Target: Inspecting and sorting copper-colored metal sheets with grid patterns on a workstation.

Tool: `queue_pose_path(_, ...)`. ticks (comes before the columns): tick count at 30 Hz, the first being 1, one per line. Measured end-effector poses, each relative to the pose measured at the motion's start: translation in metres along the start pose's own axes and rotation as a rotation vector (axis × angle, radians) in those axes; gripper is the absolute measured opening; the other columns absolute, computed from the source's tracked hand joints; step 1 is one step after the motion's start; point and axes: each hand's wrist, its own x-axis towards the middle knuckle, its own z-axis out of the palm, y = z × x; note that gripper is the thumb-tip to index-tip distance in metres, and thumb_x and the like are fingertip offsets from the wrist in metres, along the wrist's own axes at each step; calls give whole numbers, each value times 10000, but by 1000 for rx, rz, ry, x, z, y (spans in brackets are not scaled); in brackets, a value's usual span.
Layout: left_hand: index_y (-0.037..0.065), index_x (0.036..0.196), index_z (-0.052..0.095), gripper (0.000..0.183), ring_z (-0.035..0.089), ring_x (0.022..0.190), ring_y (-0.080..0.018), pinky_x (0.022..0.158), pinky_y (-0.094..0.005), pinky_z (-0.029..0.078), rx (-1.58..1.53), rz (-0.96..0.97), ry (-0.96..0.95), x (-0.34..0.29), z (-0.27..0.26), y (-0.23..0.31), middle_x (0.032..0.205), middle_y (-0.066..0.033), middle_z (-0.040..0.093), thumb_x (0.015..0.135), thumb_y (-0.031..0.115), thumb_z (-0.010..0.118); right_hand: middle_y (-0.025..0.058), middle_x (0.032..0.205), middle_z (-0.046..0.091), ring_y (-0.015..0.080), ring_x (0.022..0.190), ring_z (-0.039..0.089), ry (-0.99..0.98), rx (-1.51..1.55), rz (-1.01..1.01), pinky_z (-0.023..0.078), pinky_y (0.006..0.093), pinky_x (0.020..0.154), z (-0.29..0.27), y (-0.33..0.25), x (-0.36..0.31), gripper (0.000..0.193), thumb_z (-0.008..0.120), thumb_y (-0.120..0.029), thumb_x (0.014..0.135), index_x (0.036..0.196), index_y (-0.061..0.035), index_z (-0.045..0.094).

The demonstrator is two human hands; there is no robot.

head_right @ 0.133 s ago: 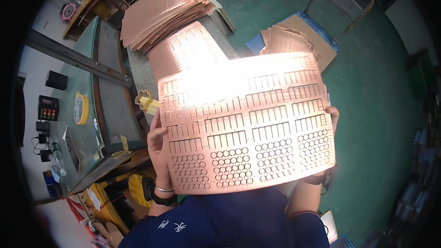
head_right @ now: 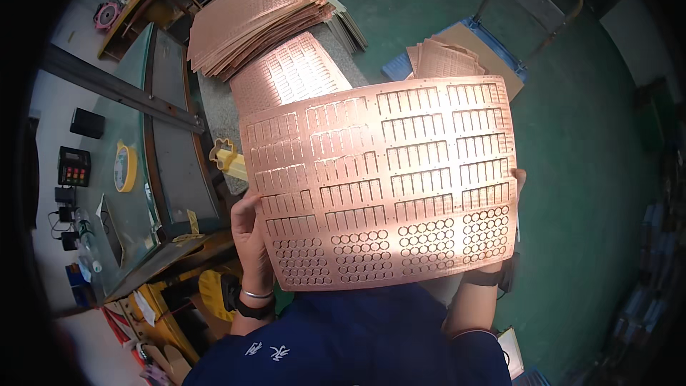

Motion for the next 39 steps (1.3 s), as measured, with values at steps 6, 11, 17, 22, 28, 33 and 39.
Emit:
queue_pose_path(6,15,1124,489,226,576,994,-176,872,-304,473,-203,-201,24,-3,-3,2,1088,-118,589,900,35,513,149,1274,494,265,1118,527,95,65,-57,460,426,922,-18,2,-6,394,415,-327,946,1253,-87,466)
queue_pose_path(11,5,1208,450,311,537,1064,-188,924,-321,445,-450,-302,-27,7,-3,7,1169,-140,537,900,33,480,96,1210,537,230,1085,549,16,-228,-366,512,416,890,-37,1,-20,346,376,-2,900,1176,-150,524)
queue_pose_path(17,6,1226,440,335,523,1075,-188,948,-316,420,-357,-291,-15,5,0,3,1158,-127,529,896,43,480,168,1109,574,279,989,603,85,-236,-420,562,408,794,-33,-1,-18,317,454,33,851,1099,-139,549)
queue_pose_path(22,5,1177,464,278,538,1038,-163,911,-296,441,-369,-311,1,10,2,0,1129,-106,544,904,52,482,225,1199,518,297,1061,568,25,-365,-397,529,401,855,-25,-7,-19,403,519,-51,851,1248,-59,448)
queue_pose_path(28,-4,1199,450,296,565,988,-162,876,-298,464,-167,-386,31,19,-1,-19,1135,-130,549,914,71,475,159,1158,568,185,1008,587,172,-613,-55,487,285,844,-57,-5,-7,418,543,-155,899,1229,83,446)
queue_pose_path(33,-11,1269,398,365,555,1068,-243,880,-320,467,-46,-430,-11,29,13,-24,1233,-194,504,923,91,456,147,1136,577,181,958,607,251,-537,-190,500,292,831,-72,-18,9,368,487,-156,926,1223,59,450)
queue_pose_path(39,8,1196,461,281,590,983,-229,827,-302,487,123,-308,119,51,-3,-38,1138,-155,549,925,80,440,156,1210,509,218,1032,574,254,-206,-406,500,348,900,-144,-46,65,400,416,-150,956,1314,10,338)
